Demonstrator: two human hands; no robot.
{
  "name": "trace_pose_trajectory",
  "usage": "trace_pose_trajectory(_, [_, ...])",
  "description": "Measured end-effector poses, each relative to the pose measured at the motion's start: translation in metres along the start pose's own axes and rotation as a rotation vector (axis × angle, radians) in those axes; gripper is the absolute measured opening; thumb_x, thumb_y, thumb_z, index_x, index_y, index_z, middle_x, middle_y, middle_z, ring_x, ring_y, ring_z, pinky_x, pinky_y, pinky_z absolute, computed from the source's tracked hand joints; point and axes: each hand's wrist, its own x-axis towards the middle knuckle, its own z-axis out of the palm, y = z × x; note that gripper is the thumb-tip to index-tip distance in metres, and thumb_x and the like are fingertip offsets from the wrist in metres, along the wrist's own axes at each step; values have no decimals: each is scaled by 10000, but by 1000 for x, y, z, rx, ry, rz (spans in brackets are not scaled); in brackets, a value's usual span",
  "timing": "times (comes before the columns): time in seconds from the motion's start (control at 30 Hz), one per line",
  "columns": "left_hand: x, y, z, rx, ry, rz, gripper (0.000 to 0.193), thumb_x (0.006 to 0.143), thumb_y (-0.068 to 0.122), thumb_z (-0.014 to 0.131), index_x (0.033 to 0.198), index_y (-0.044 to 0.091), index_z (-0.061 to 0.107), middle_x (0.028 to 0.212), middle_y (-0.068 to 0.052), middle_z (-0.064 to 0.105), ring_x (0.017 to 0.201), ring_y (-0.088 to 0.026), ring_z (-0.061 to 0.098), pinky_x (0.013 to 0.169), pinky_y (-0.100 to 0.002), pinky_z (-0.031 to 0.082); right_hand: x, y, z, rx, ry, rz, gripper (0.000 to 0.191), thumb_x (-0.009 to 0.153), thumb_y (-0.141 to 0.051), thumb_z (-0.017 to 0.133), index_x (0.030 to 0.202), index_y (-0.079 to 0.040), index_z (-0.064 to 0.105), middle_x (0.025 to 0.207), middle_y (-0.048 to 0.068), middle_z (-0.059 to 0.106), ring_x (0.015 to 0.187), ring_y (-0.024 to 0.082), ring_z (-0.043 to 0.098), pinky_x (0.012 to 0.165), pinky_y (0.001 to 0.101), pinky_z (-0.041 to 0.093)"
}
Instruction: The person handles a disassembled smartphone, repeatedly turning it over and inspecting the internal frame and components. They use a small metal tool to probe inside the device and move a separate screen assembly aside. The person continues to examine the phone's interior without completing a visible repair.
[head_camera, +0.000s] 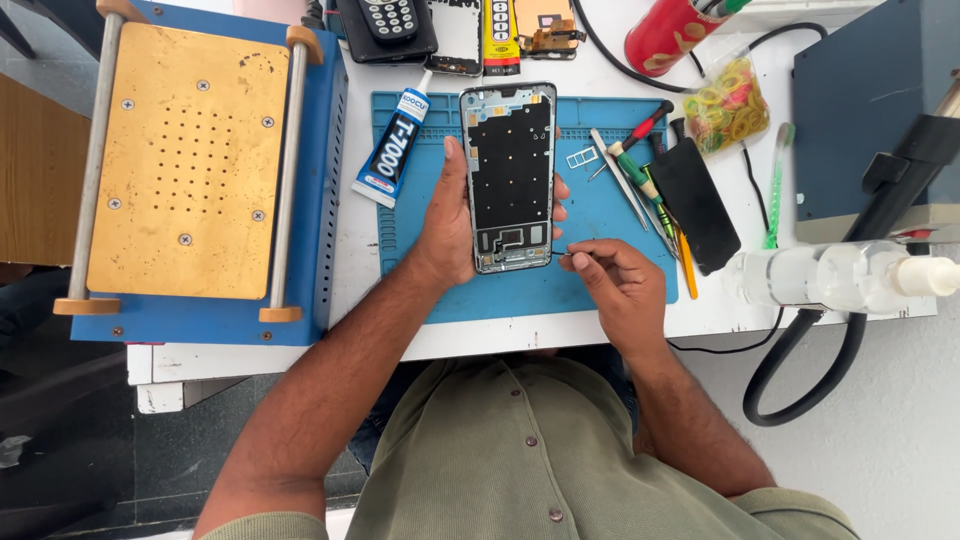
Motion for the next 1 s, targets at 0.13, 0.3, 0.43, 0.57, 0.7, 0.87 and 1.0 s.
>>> trace_pose_trajectory(0.13, [-1,2,2,-1,-12,5,913,1039,724,221,1557,3,433,1192,-239,676,1074,-278,731,900,-443,659,0,-4,0,-25,11,-5,163,1011,-104,690,1124,12,700,1027,102,753,981,153,739,862,270,596])
trace_pose_trajectory(0.3, [-1,0,0,-8,-10,-4,898,1043,719,223,1517,-4,465,1189,-243,678,1076,-287,733,906,-455,661,-1,-4,0,-87,14,7,161,988,-77,710,1119,15,704,1014,106,756,961,154,733,820,263,581])
trace_pose_trajectory(0.43, [-2,-1,-1,-8,0,-9,884,1054,707,208,1488,-14,480,1192,-245,682,1080,-292,732,902,-460,658,-2,-3,1,-76,-14,-49,159,1000,-79,703,1127,16,695,1043,108,743,997,166,735,859,273,593])
trace_pose_trajectory(0.57, [-1,-1,0,9,30,-27,888,1036,713,197,1494,10,486,1167,-230,685,1058,-281,733,885,-444,663,0,-8,0,-50,-13,-120,179,1038,-104,679,1171,15,683,1108,104,724,1031,172,706,887,287,570])
trace_pose_trajectory(0.7, [2,-1,1,39,72,-36,894,1027,730,218,1514,30,486,1162,-230,679,1050,-279,721,875,-423,650,19,-18,-13,-257,52,-366,232,1039,-119,702,1232,7,671,1134,104,695,1003,161,664,894,300,549])
trace_pose_trajectory(0.87, [7,2,1,79,228,-59,981,956,791,243,1460,-9,502,1147,-224,689,1043,-289,730,843,-437,667,58,-36,-62,-683,351,-268,134,1014,-88,747,1139,-41,744,1085,100,727,925,179,697,849,291,559])
trace_pose_trajectory(1.0, [10,6,4,120,323,0,997,919,816,282,1497,27,478,1149,-205,683,1035,-287,726,840,-429,657,75,-39,-83,-895,159,-5,149,954,-177,761,1076,-95,783,1000,98,752,866,239,721,786,349,561])
